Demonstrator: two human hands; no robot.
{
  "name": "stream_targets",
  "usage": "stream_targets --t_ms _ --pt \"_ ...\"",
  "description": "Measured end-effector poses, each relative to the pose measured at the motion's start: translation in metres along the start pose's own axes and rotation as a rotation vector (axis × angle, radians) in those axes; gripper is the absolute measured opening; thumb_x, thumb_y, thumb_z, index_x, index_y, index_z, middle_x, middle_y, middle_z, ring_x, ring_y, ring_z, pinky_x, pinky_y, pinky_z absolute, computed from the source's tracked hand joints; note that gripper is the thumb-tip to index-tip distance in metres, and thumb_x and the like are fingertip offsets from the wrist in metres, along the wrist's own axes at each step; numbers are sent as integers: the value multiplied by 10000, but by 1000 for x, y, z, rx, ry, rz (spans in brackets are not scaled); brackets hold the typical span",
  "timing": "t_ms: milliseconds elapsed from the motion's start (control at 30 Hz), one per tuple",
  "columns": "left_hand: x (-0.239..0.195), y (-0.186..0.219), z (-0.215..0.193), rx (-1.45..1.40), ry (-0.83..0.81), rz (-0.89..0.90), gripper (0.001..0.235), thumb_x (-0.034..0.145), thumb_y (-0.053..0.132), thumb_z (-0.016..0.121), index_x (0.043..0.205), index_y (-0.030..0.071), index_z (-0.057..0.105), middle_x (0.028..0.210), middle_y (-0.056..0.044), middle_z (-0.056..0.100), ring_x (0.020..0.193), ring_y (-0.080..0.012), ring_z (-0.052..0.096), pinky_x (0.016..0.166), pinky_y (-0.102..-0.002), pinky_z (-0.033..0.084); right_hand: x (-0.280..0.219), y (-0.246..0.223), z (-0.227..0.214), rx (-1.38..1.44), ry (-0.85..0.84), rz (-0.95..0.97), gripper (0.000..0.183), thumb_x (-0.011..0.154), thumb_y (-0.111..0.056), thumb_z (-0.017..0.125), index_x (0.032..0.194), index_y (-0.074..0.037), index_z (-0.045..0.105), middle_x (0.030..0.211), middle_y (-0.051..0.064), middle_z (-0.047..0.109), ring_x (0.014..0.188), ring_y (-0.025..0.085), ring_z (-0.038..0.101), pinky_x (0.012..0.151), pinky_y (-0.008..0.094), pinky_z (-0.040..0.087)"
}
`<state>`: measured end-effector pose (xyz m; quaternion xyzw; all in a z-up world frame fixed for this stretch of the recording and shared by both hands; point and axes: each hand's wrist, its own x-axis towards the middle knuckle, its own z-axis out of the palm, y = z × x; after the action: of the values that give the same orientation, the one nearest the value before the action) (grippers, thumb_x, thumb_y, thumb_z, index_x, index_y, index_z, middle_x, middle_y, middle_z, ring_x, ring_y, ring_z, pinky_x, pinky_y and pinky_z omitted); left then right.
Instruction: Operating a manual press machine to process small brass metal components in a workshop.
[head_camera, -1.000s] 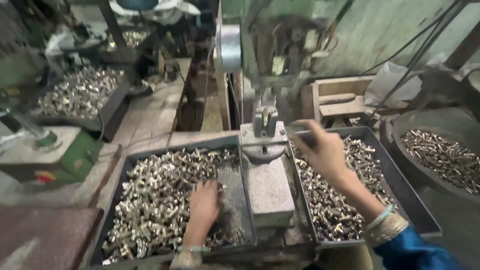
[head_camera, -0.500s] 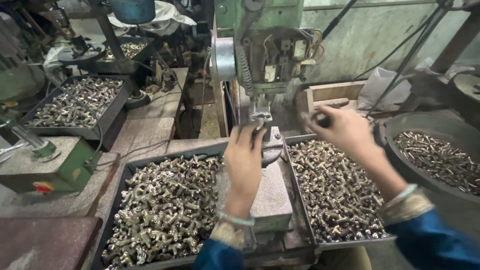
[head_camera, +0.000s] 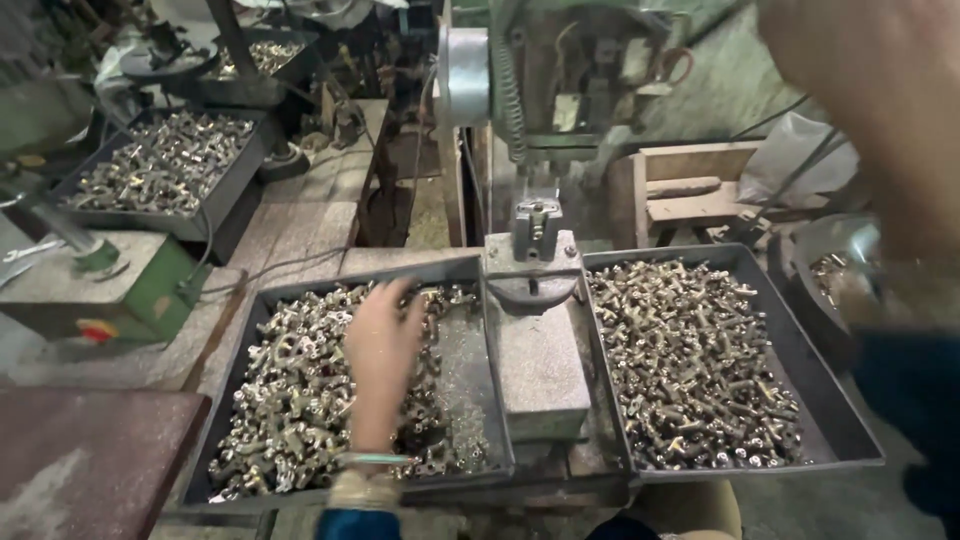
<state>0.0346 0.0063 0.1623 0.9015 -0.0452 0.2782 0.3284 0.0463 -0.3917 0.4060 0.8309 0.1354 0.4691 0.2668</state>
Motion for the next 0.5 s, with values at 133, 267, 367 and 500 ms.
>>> stream_targets --t_ms 133,267,367,500 --pt "-10 -60 -5 410 -502 -248 287 967 388 666 1174 199 728 1075 -21 733 958 -190 672 797 -354 576 -51 -84 -52 -111 -431 171 332 1157 -296 448 982 -47 580 630 160 648 512 302 635 469 422 497" --pt "-34 -87 48 508 -576 -223 200 968 229 651 1150 218 732 1117 -42 716 1026 -216 637 812 -349 587 -88 -128 -1 343 -459 450 324 1175 -348 394 1094 -47 484 633 218 652 562 440 651 488 535 478" --pt "-33 -66 81 661 -525 87 200 831 121 722 1022 167 759 1203 -58 662 1084 -229 612 845 -357 564 -84 -132 37 424 -477 474 342 1146 -359 396 1111 -29 478 646 227 657 567 455 655 475 554 478" --pt "-63 -94 148 778 -474 228 168 794 150 729 958 139 761 1175 -48 623 1100 -254 595 824 -384 556 -75 -132 82 407 -410 447 381 1143 -385 417 1105 -12 482 628 219 657 550 444 655 473 550 475"
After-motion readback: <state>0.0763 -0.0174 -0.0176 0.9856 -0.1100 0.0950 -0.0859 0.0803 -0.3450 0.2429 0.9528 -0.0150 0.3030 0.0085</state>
